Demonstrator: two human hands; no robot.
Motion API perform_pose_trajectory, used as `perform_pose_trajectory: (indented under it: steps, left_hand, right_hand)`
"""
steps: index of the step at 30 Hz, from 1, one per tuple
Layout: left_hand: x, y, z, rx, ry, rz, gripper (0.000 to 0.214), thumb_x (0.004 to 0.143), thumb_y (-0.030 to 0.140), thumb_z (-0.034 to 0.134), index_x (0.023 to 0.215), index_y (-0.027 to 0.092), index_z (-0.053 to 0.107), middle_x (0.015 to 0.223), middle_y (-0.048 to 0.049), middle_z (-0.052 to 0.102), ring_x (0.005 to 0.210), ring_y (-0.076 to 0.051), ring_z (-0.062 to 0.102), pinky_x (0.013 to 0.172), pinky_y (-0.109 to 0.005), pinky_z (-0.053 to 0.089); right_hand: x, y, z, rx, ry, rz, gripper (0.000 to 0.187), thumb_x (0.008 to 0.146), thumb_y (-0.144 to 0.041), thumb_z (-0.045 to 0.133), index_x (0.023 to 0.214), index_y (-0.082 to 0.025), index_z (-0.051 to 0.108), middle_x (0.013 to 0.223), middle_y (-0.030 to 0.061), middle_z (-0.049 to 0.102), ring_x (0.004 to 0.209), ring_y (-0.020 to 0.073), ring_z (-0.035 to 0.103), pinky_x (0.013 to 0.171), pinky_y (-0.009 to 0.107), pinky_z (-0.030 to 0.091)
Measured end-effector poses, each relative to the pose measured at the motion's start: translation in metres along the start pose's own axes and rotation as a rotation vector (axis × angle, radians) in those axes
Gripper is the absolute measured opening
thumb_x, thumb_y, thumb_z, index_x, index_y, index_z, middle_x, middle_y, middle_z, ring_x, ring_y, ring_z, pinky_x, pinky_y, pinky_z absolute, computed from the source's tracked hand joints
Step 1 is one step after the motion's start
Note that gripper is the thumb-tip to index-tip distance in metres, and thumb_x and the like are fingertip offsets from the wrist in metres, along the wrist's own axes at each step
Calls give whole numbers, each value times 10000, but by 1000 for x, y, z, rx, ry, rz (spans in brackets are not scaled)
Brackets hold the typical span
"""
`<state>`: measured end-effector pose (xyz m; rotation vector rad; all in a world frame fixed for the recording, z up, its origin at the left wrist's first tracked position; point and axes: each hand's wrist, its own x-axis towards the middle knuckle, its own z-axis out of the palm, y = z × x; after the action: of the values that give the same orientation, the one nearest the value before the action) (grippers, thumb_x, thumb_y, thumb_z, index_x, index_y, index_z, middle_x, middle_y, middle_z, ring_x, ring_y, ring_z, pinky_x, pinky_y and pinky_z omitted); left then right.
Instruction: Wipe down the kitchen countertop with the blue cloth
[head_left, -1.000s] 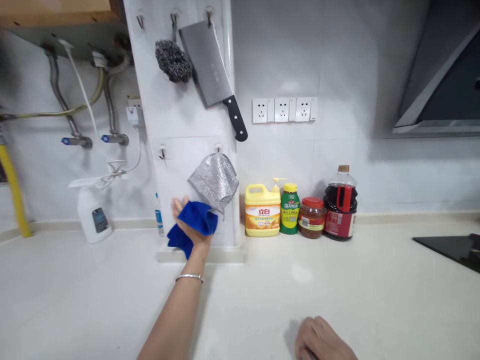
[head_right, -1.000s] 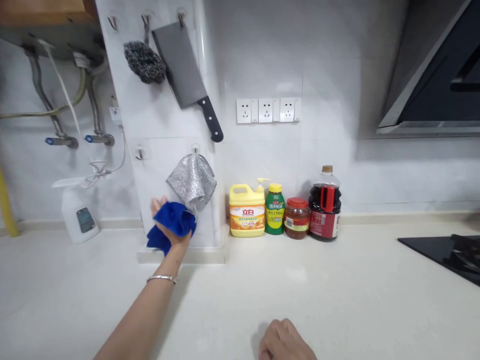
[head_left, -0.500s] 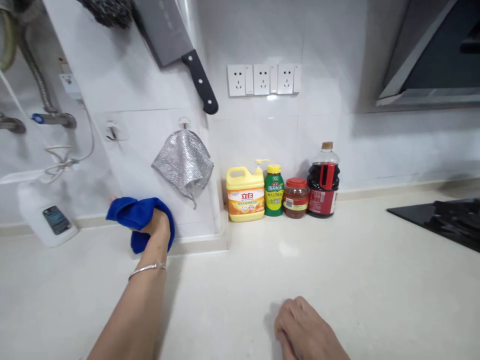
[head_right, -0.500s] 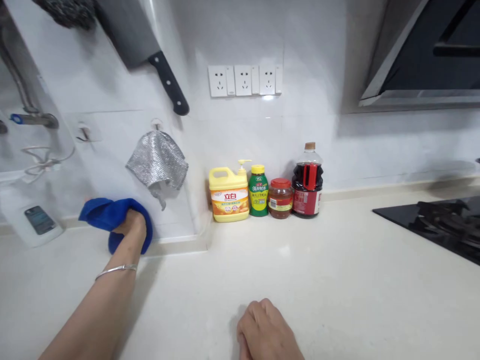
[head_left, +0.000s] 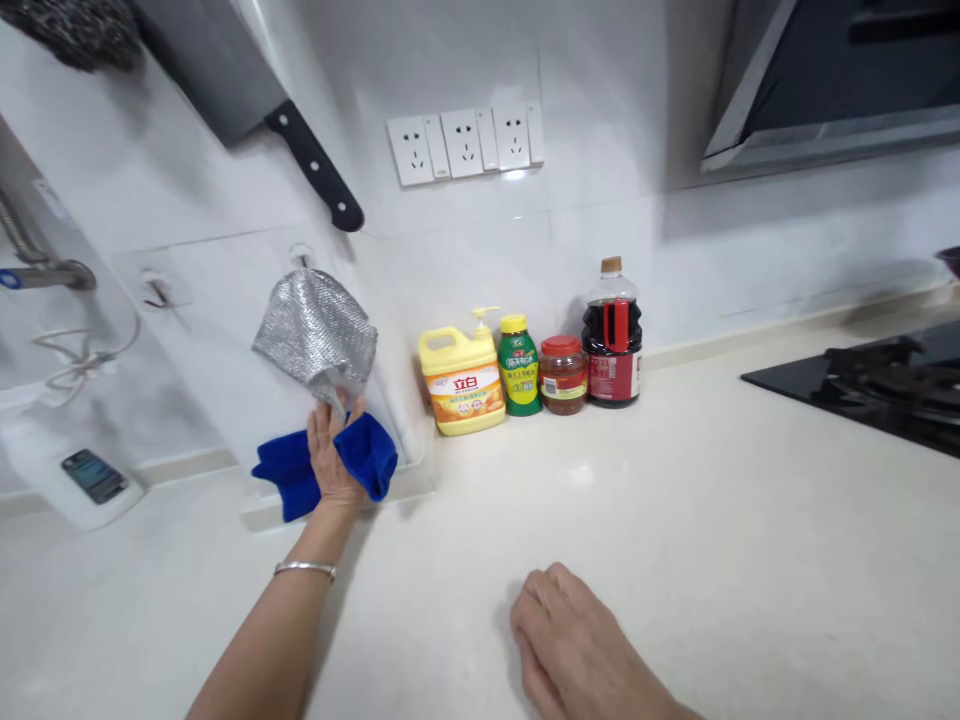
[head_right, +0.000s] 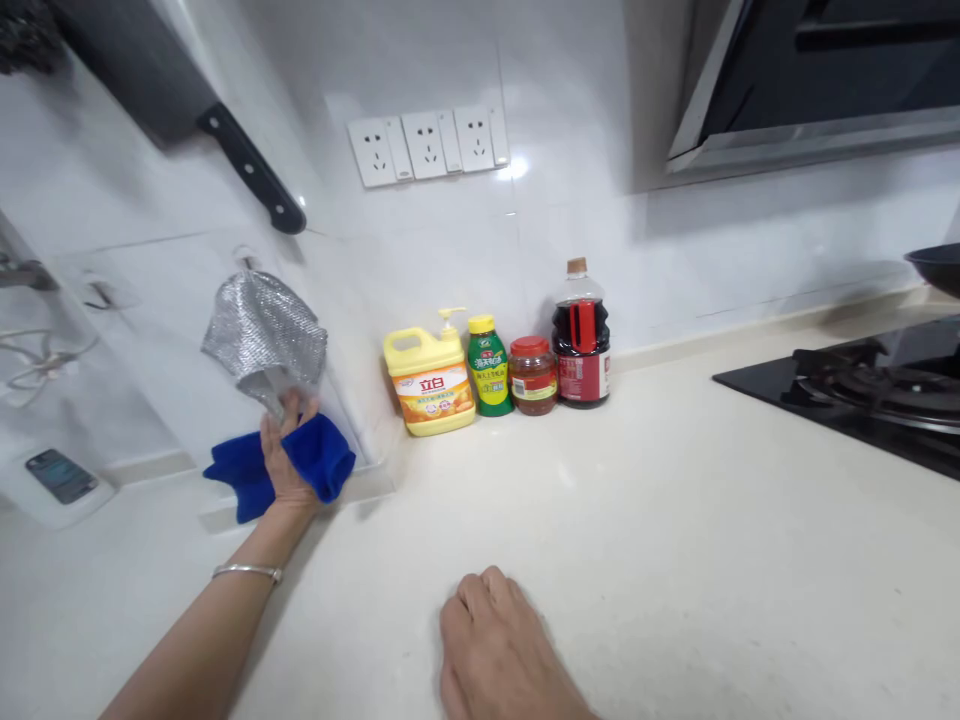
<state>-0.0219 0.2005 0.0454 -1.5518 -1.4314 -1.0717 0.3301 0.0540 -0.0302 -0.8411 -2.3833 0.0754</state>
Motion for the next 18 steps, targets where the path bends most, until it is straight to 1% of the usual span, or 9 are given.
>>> perform_pose_trajectory:
  steps: [3, 6, 9, 11, 13, 14, 16, 18]
  left_hand:
    - [-6, 11, 0, 4, -16, 79, 431, 958, 296, 404, 1347, 154, 525, 1553, -144, 371, 1494, -344, 192, 1229, -603, 189]
    - [-8, 18, -3, -21, -21, 157, 345, 935, 329, 460, 1194, 151, 603, 1578, -148, 323, 1500, -342, 175, 1233, -580, 194]
    - [-8, 23, -5, -82, -3, 150, 254, 896, 343, 519, 997, 126, 603, 1596, -176, 264, 1489, -375, 191, 1234, -602, 174]
    - [-9, 30, -7, -135, 0, 132, 231, 910, 322, 461, 907, 133, 594, 1590, -173, 279, 1488, -374, 194, 1225, -622, 185]
    - [-11, 39, -7, -173, -56, 173, 286, 922, 316, 395, 855, 158, 624, 1559, -135, 357, 1479, -336, 245, 1217, -586, 245]
    - [-13, 45, -7, -183, -104, 216, 314, 920, 326, 386, 866, 174, 656, 1534, -115, 406, 1460, -313, 298, 1207, -551, 286]
    - [-18, 58, -7, -181, -228, 325, 311, 896, 384, 448, 950, 230, 713, 1470, -84, 494, 1384, -288, 423, 1161, -494, 357]
    - [-23, 69, -5, -109, -321, 398, 277, 872, 423, 525, 1001, 293, 734, 1399, -77, 555, 1288, -294, 510, 1084, -478, 399]
  right_hand:
    - [2, -2, -4, 9, -23, 19, 165, 757, -39, 505, 834, -185, 516, 870, 66, 550, 788, 213, 479, 664, 342, 418]
    - [2, -2, -7, 30, -35, 40, 152, 773, -52, 511, 844, -186, 520, 888, 66, 557, 808, 213, 481, 690, 345, 424]
    - [2, -1, -8, 69, -48, 65, 139, 800, -70, 508, 871, -187, 535, 906, 60, 568, 841, 212, 486, 728, 347, 432]
    - [2, 0, -8, 89, -60, 70, 122, 817, -88, 509, 880, -186, 545, 915, 59, 573, 854, 212, 489, 742, 345, 434]
    - [3, 0, -9, 96, -72, 65, 99, 825, -106, 515, 877, -181, 552, 919, 63, 578, 855, 212, 491, 745, 345, 435]
    - [3, 0, -9, 96, -78, 65, 90, 826, -112, 516, 874, -178, 554, 920, 66, 580, 856, 214, 492, 749, 348, 435]
    - [4, 0, -11, 91, -86, 73, 85, 828, -120, 513, 877, -174, 557, 932, 74, 586, 866, 220, 494, 761, 359, 436]
    - [4, -1, -13, 87, -99, 87, 91, 836, -124, 502, 885, -171, 563, 949, 81, 592, 882, 228, 496, 773, 369, 435]
